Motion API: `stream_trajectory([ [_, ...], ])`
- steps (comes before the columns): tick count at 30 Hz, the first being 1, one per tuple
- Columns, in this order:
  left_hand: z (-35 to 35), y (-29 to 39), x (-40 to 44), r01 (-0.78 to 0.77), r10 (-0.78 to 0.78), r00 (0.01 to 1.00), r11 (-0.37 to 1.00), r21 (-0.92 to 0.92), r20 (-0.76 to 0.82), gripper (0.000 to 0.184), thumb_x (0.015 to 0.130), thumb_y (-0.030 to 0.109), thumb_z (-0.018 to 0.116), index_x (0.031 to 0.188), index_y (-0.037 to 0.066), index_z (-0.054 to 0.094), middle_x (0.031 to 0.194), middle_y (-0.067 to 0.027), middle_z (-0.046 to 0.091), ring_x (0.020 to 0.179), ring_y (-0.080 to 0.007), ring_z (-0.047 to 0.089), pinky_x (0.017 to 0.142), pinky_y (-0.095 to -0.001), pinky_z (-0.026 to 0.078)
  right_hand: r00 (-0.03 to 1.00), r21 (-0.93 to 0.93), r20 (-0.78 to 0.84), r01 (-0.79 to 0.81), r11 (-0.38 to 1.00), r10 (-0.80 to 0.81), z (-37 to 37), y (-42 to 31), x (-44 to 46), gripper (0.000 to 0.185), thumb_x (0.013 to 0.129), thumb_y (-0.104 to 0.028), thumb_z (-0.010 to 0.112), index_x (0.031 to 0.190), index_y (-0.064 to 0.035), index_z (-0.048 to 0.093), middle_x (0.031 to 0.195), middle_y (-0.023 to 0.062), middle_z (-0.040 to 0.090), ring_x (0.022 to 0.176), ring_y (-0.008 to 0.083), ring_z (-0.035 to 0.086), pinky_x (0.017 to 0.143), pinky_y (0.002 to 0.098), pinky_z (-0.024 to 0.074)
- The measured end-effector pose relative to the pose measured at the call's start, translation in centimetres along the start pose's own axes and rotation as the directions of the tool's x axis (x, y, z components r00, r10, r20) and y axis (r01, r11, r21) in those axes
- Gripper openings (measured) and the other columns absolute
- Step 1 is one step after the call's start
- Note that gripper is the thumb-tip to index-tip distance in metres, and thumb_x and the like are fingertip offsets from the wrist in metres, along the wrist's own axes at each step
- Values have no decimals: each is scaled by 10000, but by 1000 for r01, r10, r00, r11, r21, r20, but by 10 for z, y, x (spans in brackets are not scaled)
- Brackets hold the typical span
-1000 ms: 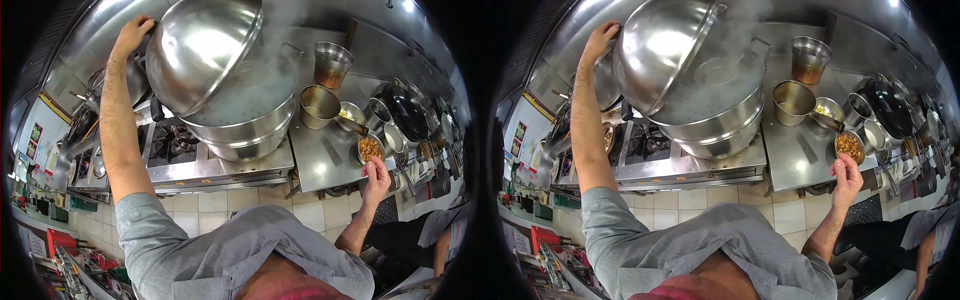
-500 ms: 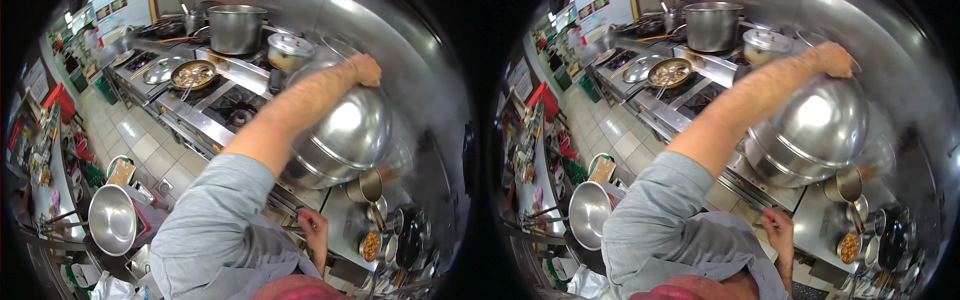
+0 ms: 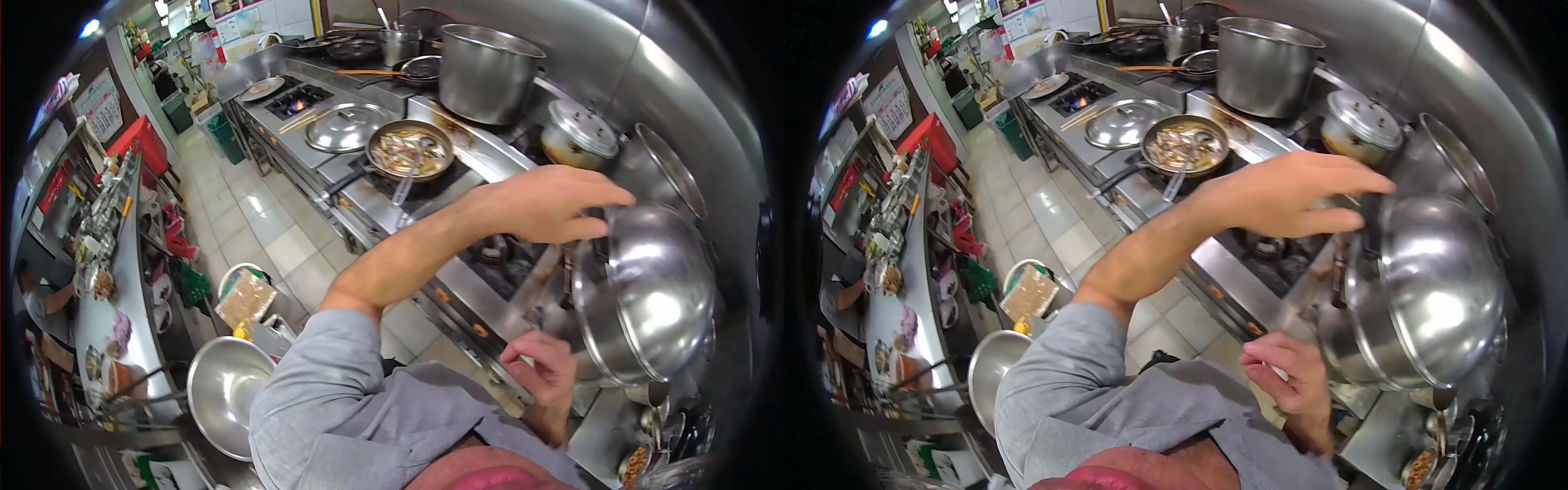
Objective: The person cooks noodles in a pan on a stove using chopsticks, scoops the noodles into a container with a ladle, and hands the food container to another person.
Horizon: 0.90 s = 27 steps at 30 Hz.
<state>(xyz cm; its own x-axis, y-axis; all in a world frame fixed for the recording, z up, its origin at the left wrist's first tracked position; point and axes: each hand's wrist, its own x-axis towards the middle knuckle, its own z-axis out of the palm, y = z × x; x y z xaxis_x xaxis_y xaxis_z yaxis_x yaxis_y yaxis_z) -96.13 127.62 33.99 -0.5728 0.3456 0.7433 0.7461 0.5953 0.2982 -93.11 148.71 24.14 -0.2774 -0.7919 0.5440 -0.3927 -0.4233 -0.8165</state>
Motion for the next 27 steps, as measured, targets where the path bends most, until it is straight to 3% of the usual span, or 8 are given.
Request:
stream_trajectory([
  [5, -126, -7, -156, 462, -447, 862, 887, 10, -240, 393, 803, 120, 636, 1175, 36, 540, 1043, -98, 627, 862, -175, 615, 772, -304, 485, 669, 76, 314, 689, 721, -673, 73, -27, 175, 332, 741, -46, 631, 1062, -68, 550, 792, 149, 634, 550, 215, 560, 484, 329, 412],
  [10, -201, 5, -281, 761, -645, 591, 646, 67, -485, 381, 801, 137, 648, 1155, 33, 553, 1021, -101, 641, 861, -173, 615, 788, -301, 477, 537, 230, 496, 677, 699, -683, 143, -37, 269, 299, 801, -246, 646, 1013, -44, 584, 781, 127, 630, 539, 188, 543, 476, 298, 398],
  [14, -231, 10, -339, 863, -715, 393, 504, -37, -579, 378, 813, 138, 636, 1166, 32, 551, 1041, -89, 640, 884, -170, 614, 822, -305, 467, 174, 409, 251, 873, 267, -952, 206, 3, 324, 398, 661, -52, 721, 1032, -69, 579, 817, 176, 585, 476, 115, 452, 411, 233, 318],
  [17, -251, -7, -368, 900, -782, 314, 425, -92, -538, 385, 820, 140, 631, 1178, 31, 541, 1043, -96, 637, 875, -166, 613, 822, -300, 467, 441, 401, 142, 793, 459, -886, 239, 17, 354, 353, 566, 16, 687, 900, -92, 712, 795, 112, 580, 422, 72, 384, 360, 206, 278],
  [19, -268, -37, -393, 913, -827, 282, 387, -127, -487, 392, 827, 147, 627, 1190, 34, 531, 1048, -94, 634, 881, -157, 609, 821, -295, 466, 358, 585, 604, 407, 702, -712, 233, 28, 406, 278, 724, -162, 654, 966, -27, 633, 753, 117, 598, 498, 139, 483, 453, 250, 356],
  [22, -303, -86, -444, 928, -885, 193, 305, -214, -423, 403, 835, 160, 624, 1205, 36, 520, 1062, -84, 630, 897, -155, 606, 826, -292, 464, 396, 716, 633, 26, 697, -665, 238, 64, 451, 387, 804, -242, 634, 1036, 61, 567, 684, 98, 572, 516, 156, 518, 504, 239, 383],
  [23, -315, -103, -466, 927, -906, 132, 256, -273, -401, 416, 846, 180, 617, 1206, 4, 509, 1058, -95, 629, 900, -151, 602, 820, -288, 465, 161, 615, 764, 114, 780, -625, 229, 68, 486, 342, 781, -219, 660, 1016, 21, 594, 683, 89, 572, 522, 147, 525, 499, 235, 385],
  [27, -339, -154, -591, 895, -934, -148, 13, -445, -325, 453, 848, 234, 610, 1198, -34, 503, 1044, -120, 622, 866, -149, 597, 786, -284, 471, 492, 262, 753, 384, 885, -437, 227, 117, 546, 259, 736, -114, 695, 987, -166, 663, 753, 80, 580, 557, 155, 535, 500, 265, 418],
])
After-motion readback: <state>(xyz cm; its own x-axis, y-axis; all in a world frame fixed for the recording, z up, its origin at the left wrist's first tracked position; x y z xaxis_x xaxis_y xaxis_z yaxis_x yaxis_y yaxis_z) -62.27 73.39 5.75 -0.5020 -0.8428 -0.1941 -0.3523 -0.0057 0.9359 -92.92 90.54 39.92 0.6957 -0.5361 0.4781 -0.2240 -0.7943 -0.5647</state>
